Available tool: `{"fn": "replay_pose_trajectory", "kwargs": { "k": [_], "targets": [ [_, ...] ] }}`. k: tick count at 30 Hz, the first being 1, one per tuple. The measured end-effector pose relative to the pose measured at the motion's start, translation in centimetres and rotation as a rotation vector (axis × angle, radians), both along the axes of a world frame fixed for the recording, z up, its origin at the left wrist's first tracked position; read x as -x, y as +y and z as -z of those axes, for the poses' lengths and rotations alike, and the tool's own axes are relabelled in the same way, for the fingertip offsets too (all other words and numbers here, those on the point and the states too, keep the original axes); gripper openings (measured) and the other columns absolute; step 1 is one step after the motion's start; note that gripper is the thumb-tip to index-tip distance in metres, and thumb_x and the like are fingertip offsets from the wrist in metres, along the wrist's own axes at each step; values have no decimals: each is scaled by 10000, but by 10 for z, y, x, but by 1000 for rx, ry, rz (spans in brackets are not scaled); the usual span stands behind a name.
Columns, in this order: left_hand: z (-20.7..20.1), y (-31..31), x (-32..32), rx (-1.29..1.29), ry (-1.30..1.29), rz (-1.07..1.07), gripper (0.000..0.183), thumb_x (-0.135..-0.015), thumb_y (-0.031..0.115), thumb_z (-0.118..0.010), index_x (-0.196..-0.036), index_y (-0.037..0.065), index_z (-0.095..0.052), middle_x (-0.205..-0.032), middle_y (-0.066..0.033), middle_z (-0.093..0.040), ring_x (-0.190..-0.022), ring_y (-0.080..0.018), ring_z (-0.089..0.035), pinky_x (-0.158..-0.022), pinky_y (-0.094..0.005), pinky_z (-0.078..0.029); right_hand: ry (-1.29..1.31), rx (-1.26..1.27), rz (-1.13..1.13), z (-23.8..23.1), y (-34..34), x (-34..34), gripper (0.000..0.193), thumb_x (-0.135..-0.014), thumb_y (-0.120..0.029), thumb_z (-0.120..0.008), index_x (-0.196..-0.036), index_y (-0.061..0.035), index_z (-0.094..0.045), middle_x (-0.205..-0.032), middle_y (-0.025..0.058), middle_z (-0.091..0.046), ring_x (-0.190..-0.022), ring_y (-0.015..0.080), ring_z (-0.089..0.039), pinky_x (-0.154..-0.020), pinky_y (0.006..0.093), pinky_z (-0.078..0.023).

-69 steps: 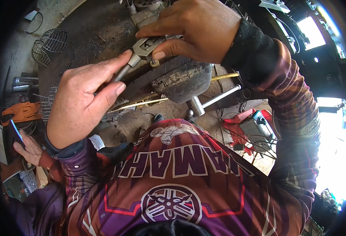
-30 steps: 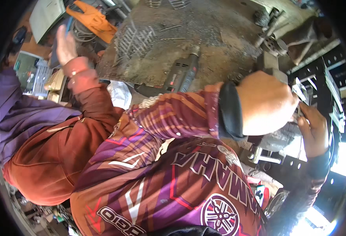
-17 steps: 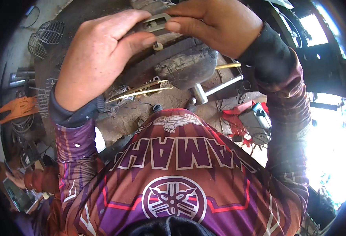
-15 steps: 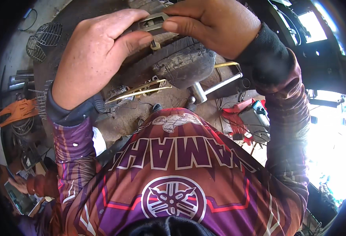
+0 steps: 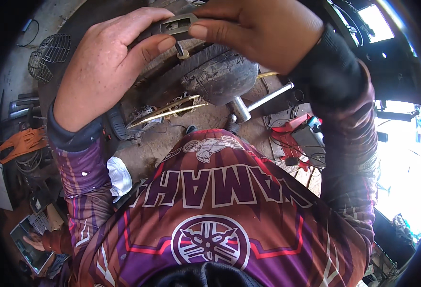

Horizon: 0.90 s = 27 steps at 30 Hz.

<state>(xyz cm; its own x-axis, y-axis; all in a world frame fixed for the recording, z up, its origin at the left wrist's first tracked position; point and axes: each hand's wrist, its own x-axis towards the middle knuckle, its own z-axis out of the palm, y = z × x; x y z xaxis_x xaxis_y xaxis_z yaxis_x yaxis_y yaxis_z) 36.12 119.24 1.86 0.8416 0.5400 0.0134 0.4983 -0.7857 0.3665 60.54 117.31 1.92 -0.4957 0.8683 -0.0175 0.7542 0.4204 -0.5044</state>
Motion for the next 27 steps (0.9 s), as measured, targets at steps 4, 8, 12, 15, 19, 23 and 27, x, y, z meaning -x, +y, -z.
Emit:
{"fn": "replay_pose_trajectory", "kwargs": {
  "k": [4, 8, 12, 15, 19, 23, 27],
  "targets": [
    [22, -11, -7, -244, -237, -205, 379, -929, 265, -711, -1173, -24, -692, -1076, -253, -712, -971, -405, -710, -830, -415, -547, -6, 36, -195, -4, 13, -18, 392, -1025, -335, -627, -1147, 31, -692, -771, 170, -698, -651, 255, -684, -605, 385, -531],
    [26, -9, -3, -272, -235, -196, 392, -936, 261, -700, -1206, -24, -690, -1101, -246, -717, -1006, -394, -712, -862, -404, -550, 37, 248, -148, 9, 17, -14, 434, -1046, -352, -593, -1217, 42, -655, -862, 184, -711, -737, 248, -693, -685, 376, -541],
    [31, 9, 0, -288, -254, -102, 382, -929, 239, -706, -1211, -18, -691, -1119, -235, -722, -1016, -387, -715, -875, -392, -554, 96, 293, -33, -12, -1, -2, 456, -1060, -368, -562, -1256, 34, -647, -861, 165, -702, -750, 230, -680, -704, 374, -543],
    [35, 16, 3, -224, -267, -82, 370, -924, 216, -711, -1215, -13, -691, -1124, -227, -725, -1011, -374, -721, -873, -387, -558, 154, 205, -27, 23, -3, -10, 455, -1063, -357, -562, -1272, 39, -641, -923, 148, -709, -820, 215, -669, -769, 347, -527],
    [36, 24, 5, -131, -284, 43, 370, -931, 220, -708, -1231, 3, -689, -1131, -210, -729, -1014, -348, -725, -874, -386, -561, 145, 169, 30, 29, -22, -8, 439, -1073, -341, -555, -1259, 46, -642, -961, 130, -687, -870, 174, -638, -830, 301, -500],
    [47, 45, 5, -38, -308, 225, 489, -982, 362, -662, -1243, -52, -648, -1064, -227, -710, -963, -322, -710, -822, -380, -567, 221, 189, 117, 41, -32, -5, 455, -1071, -350, -560, -1280, 47, -634, -973, 97, -675, -864, 159, -621, -831, 294, -495],
    [36, 30, 9, -127, -233, 141, 439, -933, 284, -703, -1278, 16, -664, -1156, -191, -726, -1038, -334, -718, -894, -383, -556, 351, 232, 48, 26, -30, -4, 481, -1091, -343, -504, -1398, 22, -558, -890, 66, -646, -767, 141, -593, -707, 303, -503]
  ]
}}
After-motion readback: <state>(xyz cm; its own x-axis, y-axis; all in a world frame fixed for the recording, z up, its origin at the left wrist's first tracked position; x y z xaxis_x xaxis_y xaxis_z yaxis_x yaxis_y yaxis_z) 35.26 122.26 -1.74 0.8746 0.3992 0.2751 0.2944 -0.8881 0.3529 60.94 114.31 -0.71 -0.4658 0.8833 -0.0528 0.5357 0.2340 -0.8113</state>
